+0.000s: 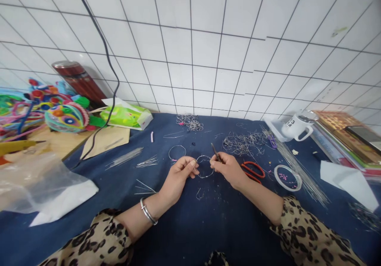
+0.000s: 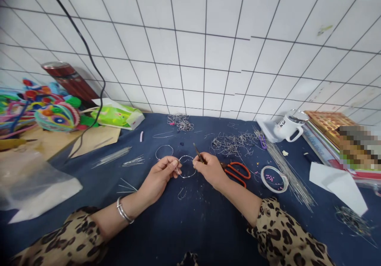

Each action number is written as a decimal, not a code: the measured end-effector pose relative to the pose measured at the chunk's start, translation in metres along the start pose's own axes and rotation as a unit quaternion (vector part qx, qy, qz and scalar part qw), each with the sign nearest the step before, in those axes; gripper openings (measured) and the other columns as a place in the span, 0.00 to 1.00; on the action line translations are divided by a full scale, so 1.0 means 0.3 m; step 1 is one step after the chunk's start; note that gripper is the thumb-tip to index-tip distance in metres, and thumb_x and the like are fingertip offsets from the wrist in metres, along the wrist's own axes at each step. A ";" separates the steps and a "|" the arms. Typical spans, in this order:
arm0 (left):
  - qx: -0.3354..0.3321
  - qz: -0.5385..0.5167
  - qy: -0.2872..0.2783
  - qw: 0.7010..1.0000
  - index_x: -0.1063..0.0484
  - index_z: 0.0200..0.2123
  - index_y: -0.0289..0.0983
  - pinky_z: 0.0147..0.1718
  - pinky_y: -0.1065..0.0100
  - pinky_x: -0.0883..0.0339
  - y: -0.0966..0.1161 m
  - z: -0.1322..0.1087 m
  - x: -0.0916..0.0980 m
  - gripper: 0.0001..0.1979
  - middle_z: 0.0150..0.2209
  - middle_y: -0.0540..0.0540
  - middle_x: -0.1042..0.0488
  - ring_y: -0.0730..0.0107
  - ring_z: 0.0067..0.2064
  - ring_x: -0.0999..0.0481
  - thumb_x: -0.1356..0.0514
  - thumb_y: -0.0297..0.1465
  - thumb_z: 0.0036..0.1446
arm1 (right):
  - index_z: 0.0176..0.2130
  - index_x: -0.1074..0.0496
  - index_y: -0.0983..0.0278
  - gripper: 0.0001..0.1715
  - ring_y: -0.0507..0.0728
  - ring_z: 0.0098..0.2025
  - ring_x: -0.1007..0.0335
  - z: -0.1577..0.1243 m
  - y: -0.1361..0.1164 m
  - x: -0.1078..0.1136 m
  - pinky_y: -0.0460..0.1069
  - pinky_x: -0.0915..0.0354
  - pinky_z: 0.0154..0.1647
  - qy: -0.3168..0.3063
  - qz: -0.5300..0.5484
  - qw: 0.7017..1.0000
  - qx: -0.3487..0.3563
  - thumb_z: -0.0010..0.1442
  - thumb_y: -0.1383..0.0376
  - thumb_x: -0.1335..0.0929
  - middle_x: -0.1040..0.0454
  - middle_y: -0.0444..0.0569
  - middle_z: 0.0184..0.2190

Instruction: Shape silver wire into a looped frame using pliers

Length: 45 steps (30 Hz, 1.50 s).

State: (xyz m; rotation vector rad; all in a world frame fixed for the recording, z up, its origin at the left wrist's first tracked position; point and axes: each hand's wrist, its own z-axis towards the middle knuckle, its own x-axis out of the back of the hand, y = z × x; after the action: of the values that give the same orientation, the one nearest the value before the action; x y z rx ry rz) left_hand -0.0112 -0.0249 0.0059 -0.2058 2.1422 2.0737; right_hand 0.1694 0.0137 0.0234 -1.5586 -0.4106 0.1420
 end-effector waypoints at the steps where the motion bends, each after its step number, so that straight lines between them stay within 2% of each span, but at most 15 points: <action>1: 0.001 0.007 0.000 1.000 0.32 0.34 0.35 0.29 0.72 0.38 -0.002 0.001 0.002 0.08 0.30 0.48 0.30 0.75 0.30 0.31 0.44 0.35 0.56 | 0.32 0.32 0.64 0.06 0.49 0.26 0.40 0.000 0.003 -0.001 0.45 0.42 0.28 0.006 0.000 1.000 0.003 0.52 0.64 0.36 0.33 0.42 0.25; 8: 0.017 0.055 -0.006 0.998 0.32 0.30 0.35 0.27 0.72 0.40 0.003 0.001 0.002 0.09 0.25 0.50 0.31 0.76 0.26 0.32 0.44 0.35 0.55 | 0.30 0.33 0.63 0.06 0.49 0.24 0.42 0.009 0.021 0.017 0.45 0.45 0.26 0.097 0.045 0.994 0.015 0.52 0.63 0.35 0.36 0.41 0.23; 16: 0.037 0.119 -0.064 0.990 0.33 0.28 0.35 0.26 0.73 0.40 0.016 0.004 0.004 0.07 0.21 0.52 0.33 0.76 0.24 0.34 0.45 0.32 0.54 | 0.30 0.34 0.63 0.06 0.49 0.25 0.41 0.013 0.029 0.017 0.46 0.43 0.28 0.092 0.061 0.994 0.014 0.53 0.63 0.35 0.36 0.41 0.23; 20: 0.045 0.153 -0.097 0.982 0.33 0.27 0.35 0.25 0.72 0.39 0.010 0.005 0.007 0.06 0.23 0.52 0.33 0.76 0.23 0.33 0.44 0.32 0.53 | 0.30 0.35 0.63 0.07 0.49 0.25 0.40 0.015 0.024 0.017 0.46 0.42 0.30 0.102 0.065 0.992 0.020 0.53 0.61 0.36 0.35 0.42 0.24; 27: 0.035 0.178 -0.082 0.980 0.33 0.28 0.36 0.23 0.73 0.40 0.006 0.004 0.011 0.07 0.21 0.52 0.34 0.75 0.23 0.33 0.45 0.34 0.53 | 0.30 0.35 0.63 0.07 0.49 0.25 0.40 0.008 0.008 0.015 0.46 0.41 0.30 0.086 0.058 0.994 0.013 0.53 0.61 0.36 0.35 0.42 0.24; 31: 0.029 0.196 -0.049 0.979 0.33 0.32 0.36 0.23 0.73 0.40 0.021 0.000 0.008 0.10 0.22 0.51 0.33 0.73 0.24 0.34 0.45 0.37 0.54 | 0.30 0.35 0.63 0.05 0.49 0.25 0.40 0.002 0.002 0.013 0.46 0.42 0.30 0.065 0.057 0.996 0.018 0.53 0.63 0.36 0.36 0.41 0.23; 36: -0.031 0.143 0.013 0.989 0.34 0.38 0.37 0.32 0.70 0.38 0.048 -0.004 0.000 0.10 0.31 0.48 0.31 0.70 0.34 0.32 0.44 0.36 0.54 | 0.31 0.34 0.64 0.07 0.49 0.25 0.40 -0.007 -0.004 0.004 0.45 0.43 0.29 0.032 0.038 0.999 0.012 0.54 0.62 0.36 0.35 0.42 0.24; 40: -0.060 0.133 0.008 0.989 0.33 0.38 0.38 0.40 0.68 0.39 0.059 -0.010 -0.005 0.09 0.36 0.47 0.31 0.68 0.39 0.32 0.43 0.34 0.54 | 0.31 0.33 0.64 0.06 0.49 0.25 0.40 -0.015 -0.009 -0.009 0.45 0.43 0.28 0.008 0.017 1.000 0.005 0.53 0.63 0.36 0.34 0.42 0.24; 45: -0.074 0.172 -0.004 0.982 0.30 0.36 0.39 0.38 0.68 0.40 0.054 -0.014 -0.003 0.08 0.34 0.47 0.30 0.68 0.36 0.33 0.42 0.33 0.53 | 0.31 0.33 0.64 0.06 0.49 0.25 0.41 -0.024 -0.010 -0.021 0.45 0.44 0.28 -0.024 -0.001 1.000 0.005 0.53 0.63 0.36 0.33 0.41 0.24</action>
State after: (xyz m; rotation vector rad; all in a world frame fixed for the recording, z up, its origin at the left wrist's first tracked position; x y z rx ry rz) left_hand -0.0136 -0.0287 0.0220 0.1712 2.1444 2.4149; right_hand 0.1654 0.0046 0.0255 -1.5479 -0.4492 0.1793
